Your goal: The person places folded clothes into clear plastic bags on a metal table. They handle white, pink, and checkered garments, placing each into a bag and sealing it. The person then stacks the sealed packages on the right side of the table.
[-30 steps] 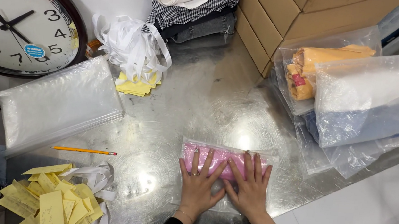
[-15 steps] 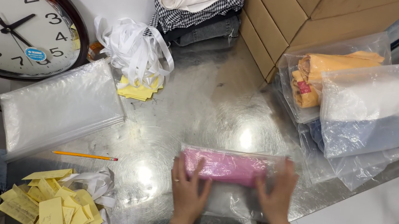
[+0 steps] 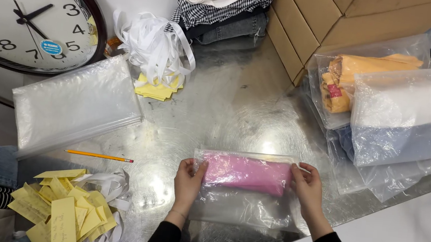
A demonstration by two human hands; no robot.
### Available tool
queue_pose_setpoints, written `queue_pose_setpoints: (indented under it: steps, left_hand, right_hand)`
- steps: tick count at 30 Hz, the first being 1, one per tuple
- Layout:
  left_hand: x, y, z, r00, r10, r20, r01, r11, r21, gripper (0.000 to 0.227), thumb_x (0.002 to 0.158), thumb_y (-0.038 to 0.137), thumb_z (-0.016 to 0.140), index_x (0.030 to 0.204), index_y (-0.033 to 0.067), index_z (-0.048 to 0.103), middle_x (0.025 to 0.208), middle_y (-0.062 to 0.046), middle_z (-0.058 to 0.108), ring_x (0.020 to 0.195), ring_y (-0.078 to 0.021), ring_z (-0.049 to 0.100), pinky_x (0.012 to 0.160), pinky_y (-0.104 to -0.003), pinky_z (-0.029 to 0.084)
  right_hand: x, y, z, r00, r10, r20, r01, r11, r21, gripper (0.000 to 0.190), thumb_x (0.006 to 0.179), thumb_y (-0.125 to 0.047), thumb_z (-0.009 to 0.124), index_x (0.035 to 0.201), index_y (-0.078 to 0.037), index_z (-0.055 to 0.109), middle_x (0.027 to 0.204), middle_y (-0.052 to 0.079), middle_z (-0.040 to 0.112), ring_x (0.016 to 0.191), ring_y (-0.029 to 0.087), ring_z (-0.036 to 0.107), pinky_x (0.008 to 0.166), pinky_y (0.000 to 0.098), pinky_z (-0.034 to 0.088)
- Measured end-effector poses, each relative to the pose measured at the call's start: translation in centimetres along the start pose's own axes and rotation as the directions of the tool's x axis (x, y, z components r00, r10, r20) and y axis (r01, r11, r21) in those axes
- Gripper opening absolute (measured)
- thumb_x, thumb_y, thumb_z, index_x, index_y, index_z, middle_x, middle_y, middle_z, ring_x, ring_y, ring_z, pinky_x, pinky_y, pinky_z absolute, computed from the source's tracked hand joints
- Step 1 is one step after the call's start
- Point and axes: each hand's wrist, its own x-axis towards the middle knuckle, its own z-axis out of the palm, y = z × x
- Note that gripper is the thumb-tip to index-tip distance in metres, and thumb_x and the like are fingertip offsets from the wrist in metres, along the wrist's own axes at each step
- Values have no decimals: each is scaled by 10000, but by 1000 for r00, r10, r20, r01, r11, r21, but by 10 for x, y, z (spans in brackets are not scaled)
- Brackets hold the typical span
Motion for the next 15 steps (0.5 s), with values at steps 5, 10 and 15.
queue_pose_setpoints:
  steps: [5,10,15]
  left_hand:
    - [48,-11,-2,982,-81,173,68,995,79,801,771,507,938,1371,70,637,1143,-114,800,1052,-236,758,829,-379,654]
    - [91,-39,5,949,-120,293,131,991,-21,701,867,612,823,1257,33,756,1018,-116,736,724,-187,628,529,-275,573]
    - [49,22,-15,965,19,260,36,978,-204,372,843,318,904,1129,94,823,1023,-80,741,913,-161,652,739,-269,564]
  right_hand:
    - [36,9,-10,988,95,123,-101,994,41,527,980,-318,811,1322,58,672,1103,185,715,984,244,670,788,398,570]
    - [49,-2,-10,966,113,231,-148,979,140,454,988,-241,792,1308,58,673,1146,122,719,1050,184,661,879,325,544]
    - [40,-25,-13,975,-21,219,-17,985,170,204,953,-142,797,1123,-34,763,1050,76,764,922,130,694,805,268,564]
